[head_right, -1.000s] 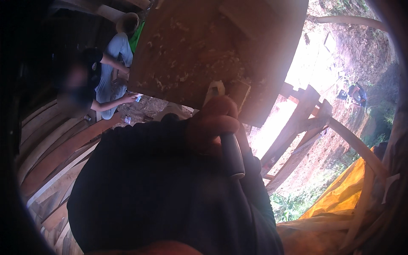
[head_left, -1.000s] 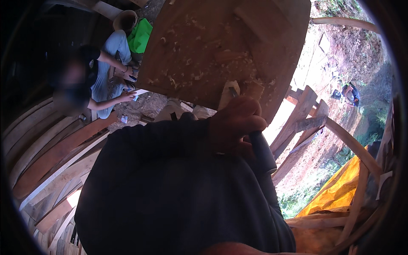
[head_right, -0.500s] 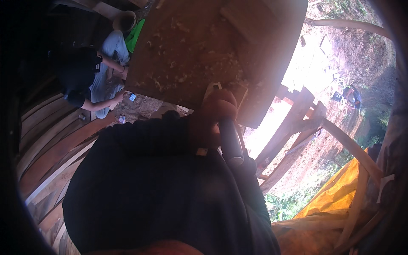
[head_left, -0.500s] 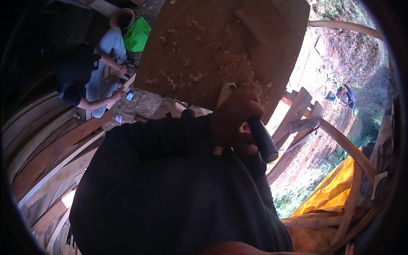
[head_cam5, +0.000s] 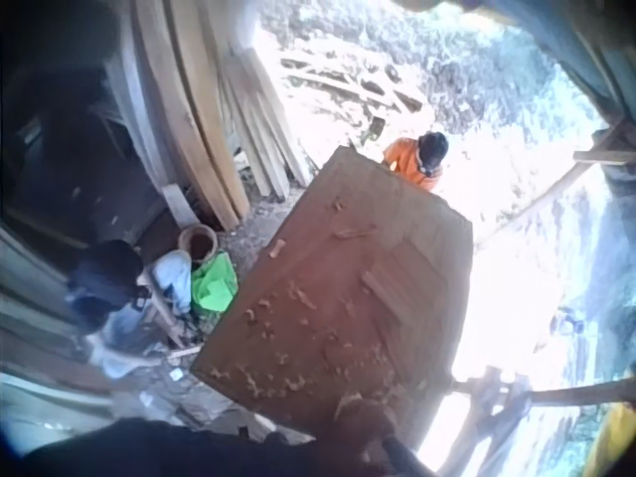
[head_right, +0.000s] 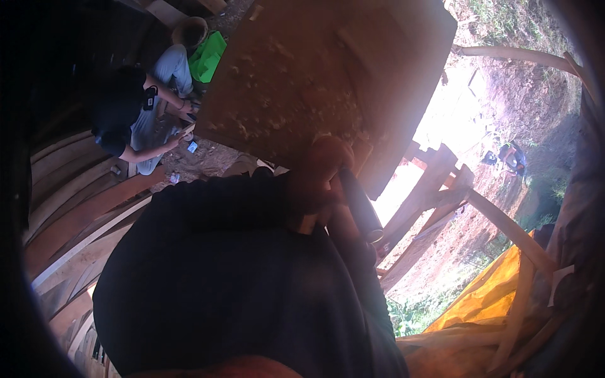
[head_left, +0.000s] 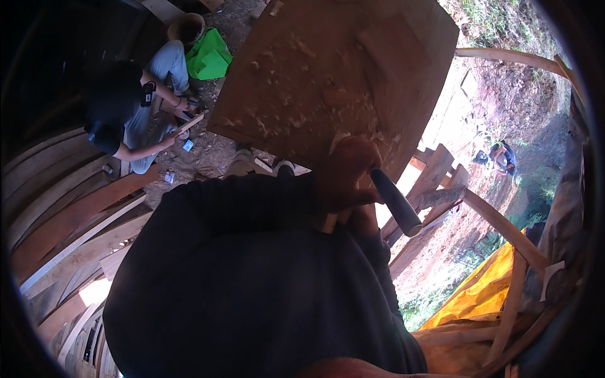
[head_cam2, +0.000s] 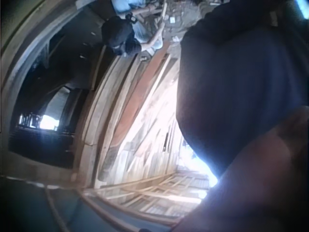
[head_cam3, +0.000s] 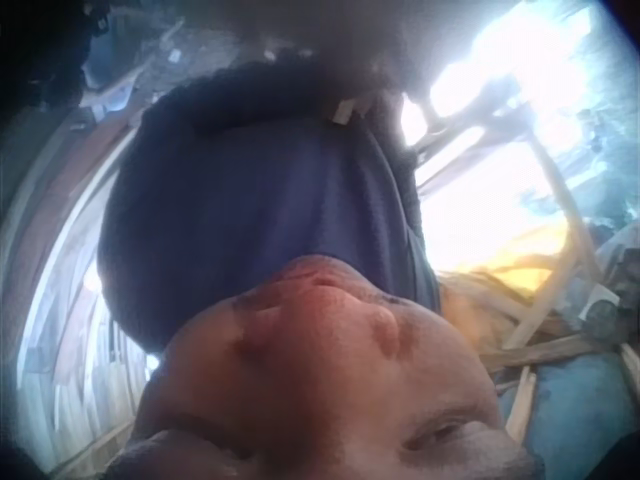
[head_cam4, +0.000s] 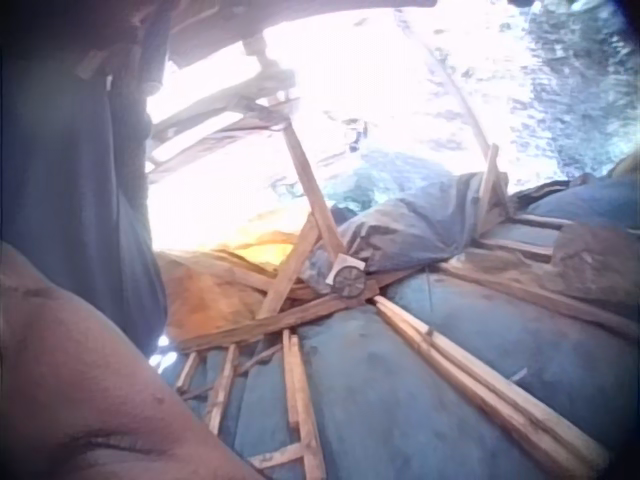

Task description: The person uses a chisel and a mallet to carve a rectangular piece of wood held against a wooden workbench. They repeatedly strike the chisel to remove wood shavings and shape the block, occasionally rotating the wood to work on different sides.

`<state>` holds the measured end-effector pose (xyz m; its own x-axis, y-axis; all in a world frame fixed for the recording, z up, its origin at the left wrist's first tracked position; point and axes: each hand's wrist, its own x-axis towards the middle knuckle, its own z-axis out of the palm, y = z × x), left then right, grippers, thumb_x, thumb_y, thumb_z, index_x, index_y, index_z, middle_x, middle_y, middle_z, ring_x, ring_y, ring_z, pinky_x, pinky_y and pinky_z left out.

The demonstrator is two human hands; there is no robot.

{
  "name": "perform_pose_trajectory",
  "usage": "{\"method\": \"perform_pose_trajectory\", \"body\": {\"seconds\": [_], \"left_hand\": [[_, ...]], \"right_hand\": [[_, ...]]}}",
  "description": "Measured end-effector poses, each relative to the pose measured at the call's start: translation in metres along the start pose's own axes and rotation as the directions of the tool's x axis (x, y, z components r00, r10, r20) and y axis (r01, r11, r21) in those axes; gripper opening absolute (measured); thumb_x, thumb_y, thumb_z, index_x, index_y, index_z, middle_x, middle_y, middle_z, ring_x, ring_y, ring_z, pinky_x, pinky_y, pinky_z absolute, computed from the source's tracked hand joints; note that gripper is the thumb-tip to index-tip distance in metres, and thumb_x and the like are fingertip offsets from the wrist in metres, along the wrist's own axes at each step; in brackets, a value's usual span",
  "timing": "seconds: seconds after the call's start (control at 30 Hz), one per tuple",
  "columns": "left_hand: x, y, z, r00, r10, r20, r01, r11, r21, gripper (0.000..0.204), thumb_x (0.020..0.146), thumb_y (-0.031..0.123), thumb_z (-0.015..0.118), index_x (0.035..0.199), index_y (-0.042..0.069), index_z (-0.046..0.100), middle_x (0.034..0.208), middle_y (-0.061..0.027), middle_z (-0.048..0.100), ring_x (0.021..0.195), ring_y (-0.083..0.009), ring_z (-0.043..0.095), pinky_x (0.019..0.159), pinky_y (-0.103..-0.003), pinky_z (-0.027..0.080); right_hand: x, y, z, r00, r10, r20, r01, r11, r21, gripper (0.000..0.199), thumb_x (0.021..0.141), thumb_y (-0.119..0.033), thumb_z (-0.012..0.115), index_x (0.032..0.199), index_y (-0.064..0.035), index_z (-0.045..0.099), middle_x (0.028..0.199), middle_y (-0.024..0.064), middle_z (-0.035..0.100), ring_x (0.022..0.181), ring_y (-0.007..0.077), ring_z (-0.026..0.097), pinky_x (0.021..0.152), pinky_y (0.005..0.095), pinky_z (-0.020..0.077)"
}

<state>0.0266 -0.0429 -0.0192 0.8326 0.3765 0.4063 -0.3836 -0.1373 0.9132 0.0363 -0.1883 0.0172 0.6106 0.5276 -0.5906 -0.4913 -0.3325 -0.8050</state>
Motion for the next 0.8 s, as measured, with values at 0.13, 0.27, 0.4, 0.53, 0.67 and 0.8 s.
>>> {"method": "perform_pose_trajectory", "body": {"seconds": [0.13, 0.27, 0.4, 0.53, 0.67, 0.8], "left_hand": [[-0.004, 0.001, -0.005, 0.997, -0.053, 0.053, 0.052, 0.998, 0.033, 0.057, 0.082, 0.061, 0.072, 0.095, 0.007, 0.060, 0.095, -0.0120, 0.057, 0.093, -0.0341, 0.056, 0.086, -0.046, 0.043], [-0.010, -0.002, -0.003, 0.998, -0.036, 0.054, 0.037, 0.999, -0.016, 0.057, 0.079, 0.058, 0.080, 0.098, 0.008, 0.062, 0.096, -0.0115, 0.058, 0.094, -0.0340, 0.058, 0.088, -0.046, 0.043], [-0.007, -0.007, -0.003, 0.997, 0.080, 0.017, -0.080, 0.996, 0.036, 0.053, 0.071, 0.046, 0.090, 0.098, 0.008, 0.063, 0.095, -0.0093, 0.060, 0.091, -0.0312, 0.059, 0.086, -0.045, 0.043], [0.000, -0.006, -0.007, 0.996, 0.004, 0.089, -0.004, 1.000, -0.001, 0.053, 0.073, 0.049, 0.089, 0.095, 0.009, 0.063, 0.090, -0.0076, 0.059, 0.086, -0.0293, 0.058, 0.082, -0.044, 0.043], [-0.001, -0.008, 0.011, 0.997, 0.025, -0.068, -0.028, 0.999, -0.034, 0.053, 0.078, 0.056, 0.083, 0.091, 0.009, 0.062, 0.088, -0.0079, 0.059, 0.083, -0.0302, 0.057, 0.079, -0.044, 0.042], [0.004, -0.007, 0.012, 1.000, 0.014, -0.025, -0.015, 1.000, -0.015, 0.056, 0.082, 0.062, 0.077, 0.089, 0.009, 0.061, 0.086, -0.0090, 0.059, 0.083, -0.0312, 0.058, 0.077, -0.045, 0.043]], "right_hand": [[-0.007, -0.004, -0.003, 1.000, -0.023, -0.021, 0.023, 0.999, -0.040, 0.065, 0.084, -0.031, 0.083, 0.130, -0.0032, 0.046, 0.102, 0.0141, 0.062, 0.082, 0.0247, 0.066, 0.076, 0.0320, 0.0547], [-0.025, -0.017, -0.011, 0.987, -0.137, -0.087, 0.126, 0.985, -0.119, 0.067, 0.083, -0.032, 0.083, 0.130, -0.0035, 0.045, 0.100, 0.0145, 0.062, 0.080, 0.0253, 0.066, 0.075, 0.0323, 0.0547], [-0.061, -0.049, -0.037, 0.875, -0.468, -0.125, 0.445, 0.879, -0.172, 0.068, 0.082, -0.033, 0.084, 0.130, -0.0039, 0.045, 0.099, 0.0149, 0.061, 0.078, 0.0259, 0.066, 0.074, 0.0326, 0.0547], [-0.091, -0.090, -0.064, 0.679, -0.734, -0.025, 0.720, 0.672, -0.170, 0.069, 0.082, -0.034, 0.085, 0.129, -0.0042, 0.044, 0.098, 0.0153, 0.061, 0.076, 0.0264, 0.065, 0.072, 0.0328, 0.0547], [-0.101, -0.115, -0.059, 0.619, -0.758, -0.209, 0.726, 0.653, -0.218, 0.076, 0.077, -0.040, 0.087, 0.127, -0.0023, 0.045, 0.095, 0.0149, 0.061, 0.074, 0.0270, 0.065, 0.070, 0.0353, 0.0553], [-0.106, -0.128, -0.048, 0.646, -0.628, -0.434, 0.643, 0.754, -0.136, 0.071, 0.077, -0.039, 0.086, 0.122, -0.0002, 0.047, 0.095, 0.0163, 0.061, 0.077, 0.0278, 0.066, 0.072, 0.0392, 0.0562]]}}
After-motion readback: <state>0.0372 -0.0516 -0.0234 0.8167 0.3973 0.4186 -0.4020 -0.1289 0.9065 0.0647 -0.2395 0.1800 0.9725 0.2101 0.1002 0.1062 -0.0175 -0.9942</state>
